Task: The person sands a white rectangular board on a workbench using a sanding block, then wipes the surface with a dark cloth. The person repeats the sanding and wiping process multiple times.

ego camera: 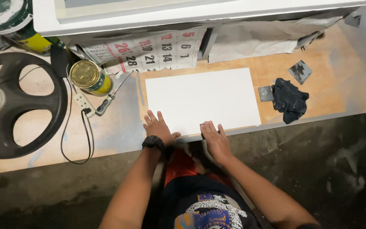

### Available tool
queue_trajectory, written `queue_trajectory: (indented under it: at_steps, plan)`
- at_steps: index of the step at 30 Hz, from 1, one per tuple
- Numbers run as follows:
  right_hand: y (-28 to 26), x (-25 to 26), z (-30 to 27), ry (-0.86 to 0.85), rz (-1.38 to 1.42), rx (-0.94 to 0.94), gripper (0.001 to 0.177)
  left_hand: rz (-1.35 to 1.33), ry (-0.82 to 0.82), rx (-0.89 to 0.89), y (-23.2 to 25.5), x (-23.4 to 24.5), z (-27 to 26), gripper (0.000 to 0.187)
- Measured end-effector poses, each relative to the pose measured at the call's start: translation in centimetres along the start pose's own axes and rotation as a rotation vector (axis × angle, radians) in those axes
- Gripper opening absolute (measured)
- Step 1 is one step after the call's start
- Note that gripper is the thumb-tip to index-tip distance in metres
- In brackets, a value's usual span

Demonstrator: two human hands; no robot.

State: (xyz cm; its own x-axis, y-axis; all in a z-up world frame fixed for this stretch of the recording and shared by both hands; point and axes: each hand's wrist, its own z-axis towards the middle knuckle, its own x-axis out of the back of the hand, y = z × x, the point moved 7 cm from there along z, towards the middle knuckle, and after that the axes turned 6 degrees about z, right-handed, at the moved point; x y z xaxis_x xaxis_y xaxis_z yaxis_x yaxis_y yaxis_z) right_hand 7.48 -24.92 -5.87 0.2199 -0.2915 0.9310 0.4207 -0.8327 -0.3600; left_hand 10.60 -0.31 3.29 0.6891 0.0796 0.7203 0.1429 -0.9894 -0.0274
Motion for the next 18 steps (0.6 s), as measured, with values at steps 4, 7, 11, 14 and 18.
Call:
queue_trajectory:
  at_steps: [4, 7, 11, 14, 18]
  plan:
    - [-0.1, 2.0, 8.2, 0.006, -0.038, -0.013, 0.061, -0.008, -0.012, 0.012, -0.1, 0.0, 0.0, 0.13]
    - [0.0, 3.3, 12.4, -0.094, 0.052, -0.161, 0.067, 0.015, 0.017, 0.014, 0.4, 0.3, 0.3, 0.129]
    - [-0.2, -0.7, 7.3, 0.022, -0.026, -0.05, 0.073, 0.036, -0.021, 0.023, 0.2, -0.2, 0.6, 0.13]
    - [-1.3, -1.8, 1.7, 0.078, -0.014, 0.048, 0.077, 0.004, -0.016, 0.028, 0.3, -0.4, 0.3, 0.131]
    - [-1.3, -1.0, 2.8, 0.076, -0.07, 0.098, 0.081, -0.013, -0.016, 0.034, 0.3, 0.2, -0.1, 0.13]
